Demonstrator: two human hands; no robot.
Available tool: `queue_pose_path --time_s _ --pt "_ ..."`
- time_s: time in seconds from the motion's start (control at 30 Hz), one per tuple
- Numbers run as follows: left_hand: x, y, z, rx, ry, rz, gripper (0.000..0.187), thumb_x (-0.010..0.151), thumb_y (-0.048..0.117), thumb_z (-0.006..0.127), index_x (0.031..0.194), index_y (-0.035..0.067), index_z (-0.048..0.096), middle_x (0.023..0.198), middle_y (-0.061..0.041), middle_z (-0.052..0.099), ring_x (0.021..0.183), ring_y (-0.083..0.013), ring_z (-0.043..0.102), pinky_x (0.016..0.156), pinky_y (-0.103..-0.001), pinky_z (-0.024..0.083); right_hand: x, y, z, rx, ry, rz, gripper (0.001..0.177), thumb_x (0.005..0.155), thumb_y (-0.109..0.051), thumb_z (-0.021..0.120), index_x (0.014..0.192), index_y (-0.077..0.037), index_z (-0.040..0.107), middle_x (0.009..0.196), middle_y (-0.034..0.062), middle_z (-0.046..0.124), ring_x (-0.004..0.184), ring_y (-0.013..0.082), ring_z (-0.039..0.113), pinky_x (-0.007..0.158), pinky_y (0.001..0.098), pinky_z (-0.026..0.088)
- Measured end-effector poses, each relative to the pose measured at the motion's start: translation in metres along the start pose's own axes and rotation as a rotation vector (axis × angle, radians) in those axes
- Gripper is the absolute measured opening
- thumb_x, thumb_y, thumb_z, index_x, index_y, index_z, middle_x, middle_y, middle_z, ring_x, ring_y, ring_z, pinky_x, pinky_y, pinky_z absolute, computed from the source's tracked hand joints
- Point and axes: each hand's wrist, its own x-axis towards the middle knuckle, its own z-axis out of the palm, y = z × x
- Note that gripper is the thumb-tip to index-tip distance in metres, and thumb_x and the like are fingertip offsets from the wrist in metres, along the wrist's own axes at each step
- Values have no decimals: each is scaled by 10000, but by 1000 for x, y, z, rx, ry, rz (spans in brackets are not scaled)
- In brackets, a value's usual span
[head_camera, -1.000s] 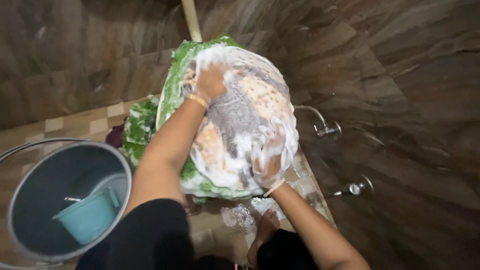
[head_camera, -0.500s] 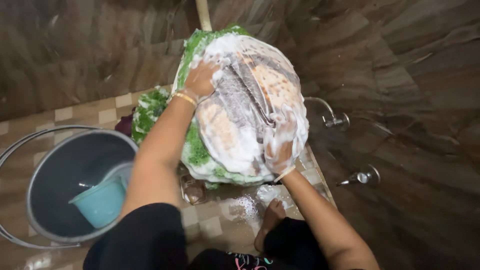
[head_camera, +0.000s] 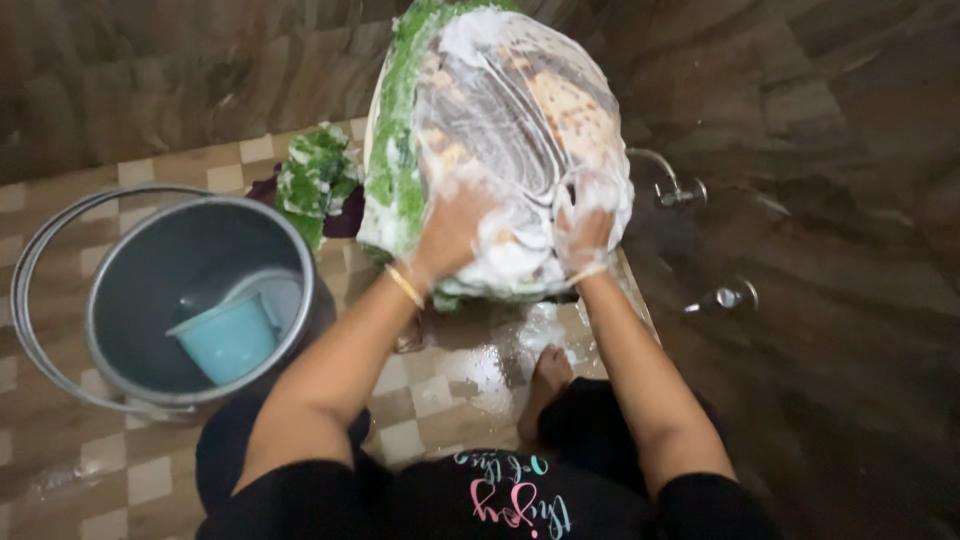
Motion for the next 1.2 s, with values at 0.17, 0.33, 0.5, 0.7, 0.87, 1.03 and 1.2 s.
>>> queue_pose_path --time_s 0.17,0.33,0.5,0.7,0.87,1.03,1.2 --pt "25 -25 -4 403 330 -76 686 868 300 683 1493 90 496 1552 -221 443 1479 -434 310 1191 -634 216 -11 13 31 -213 1 315 632 883 -394 683 1323 55 615 1039 315 662 953 491 606 869 560 455" --pt "8 -7 25 297 407 -74 689 885 362 704 1468 69 482 1534 -244 412 1444 -483 290 1149 -664 233 -72 -53 2 -79 -46 -240 388 866 -310 660 1159 -57 669 1146 229 643 1118 426 579 988 555 430" --pt "3 2 19 252 355 -217 672 893 261 673 1516 93 485 1586 -209 398 1489 -475 258 1180 -637 255 -53 -5 -23 -459 -169 -299 349 833 -263 644 1126 -76 676 1200 194 607 1178 398 541 1000 556 414" --pt "-2 31 2 252 586 -217 766 801 379 726 1465 74 494 1581 -261 334 1469 -495 168 1120 -753 92 -80 2 -7 -222 131 56 388 957 -235 613 1304 -63 642 1319 221 564 1097 425 475 927 534 419" --pt "-3 37 -2 304 519 -297 689 845 360 693 1470 127 520 1614 -154 375 1525 -441 185 1152 -773 69 -73 1 -59 -302 -120 -195 347 854 -224 634 1172 -84 645 1211 196 565 1139 420 486 927 562 424" --pt "-1 30 2 351 561 -273 669 852 353 670 1470 124 551 1598 -127 412 1529 -416 222 1168 -759 96 9 25 -17 -347 -78 220 283 955 -166 582 1208 -58 647 1191 201 589 1098 445 517 871 579 430" --pt "22 6 -5 336 526 -310 596 864 328 636 1424 132 582 1530 -108 509 1505 -385 308 1154 -760 140 -37 -8 -14 -268 -9 -307 333 930 -209 617 1222 -51 648 1179 214 608 1147 439 545 972 563 413"
